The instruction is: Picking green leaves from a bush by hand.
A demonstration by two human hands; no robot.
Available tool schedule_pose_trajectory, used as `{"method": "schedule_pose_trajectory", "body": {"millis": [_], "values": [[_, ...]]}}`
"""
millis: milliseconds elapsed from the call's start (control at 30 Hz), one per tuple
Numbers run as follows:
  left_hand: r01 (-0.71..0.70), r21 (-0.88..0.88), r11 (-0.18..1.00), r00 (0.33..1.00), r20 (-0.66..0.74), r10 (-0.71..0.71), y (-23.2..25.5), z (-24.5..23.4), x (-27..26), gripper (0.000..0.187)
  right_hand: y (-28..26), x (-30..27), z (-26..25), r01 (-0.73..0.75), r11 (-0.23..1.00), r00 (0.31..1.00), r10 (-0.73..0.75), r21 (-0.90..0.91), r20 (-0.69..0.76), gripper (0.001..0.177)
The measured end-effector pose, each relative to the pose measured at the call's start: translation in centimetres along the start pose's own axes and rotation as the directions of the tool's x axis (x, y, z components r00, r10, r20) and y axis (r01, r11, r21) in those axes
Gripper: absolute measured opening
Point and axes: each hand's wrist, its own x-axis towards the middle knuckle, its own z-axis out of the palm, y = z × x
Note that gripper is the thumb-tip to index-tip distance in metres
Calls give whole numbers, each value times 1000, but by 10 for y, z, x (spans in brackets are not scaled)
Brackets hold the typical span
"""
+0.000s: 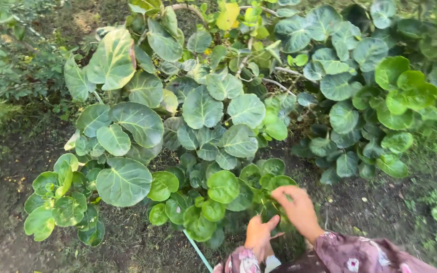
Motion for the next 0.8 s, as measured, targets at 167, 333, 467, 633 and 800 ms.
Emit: {"method": "schedule_pose_trajectory", "body": {"millis": [167,333,467,633,800], "values": [[-95,127,987,966,-226,122,-22,-18,51,41,60,66,17,159,975,987,-162,-158,-5,45],[-173,-244,954,965,-236,115,-48,-39,84,50,84,81,33,93,993,888,-51,-70,457,48],[-12,-367,930,929,-347,-125,-56,-49,80,40,114,56,58,-8,997,776,-45,81,630,36],[64,-277,959,883,-432,-184,-31,-37,69,33,144,38,73,-144,958,746,-60,248,664,16],[-137,-244,960,902,-432,19,-36,-37,80,23,121,70,54,3,993,878,-59,119,476,29]]}}
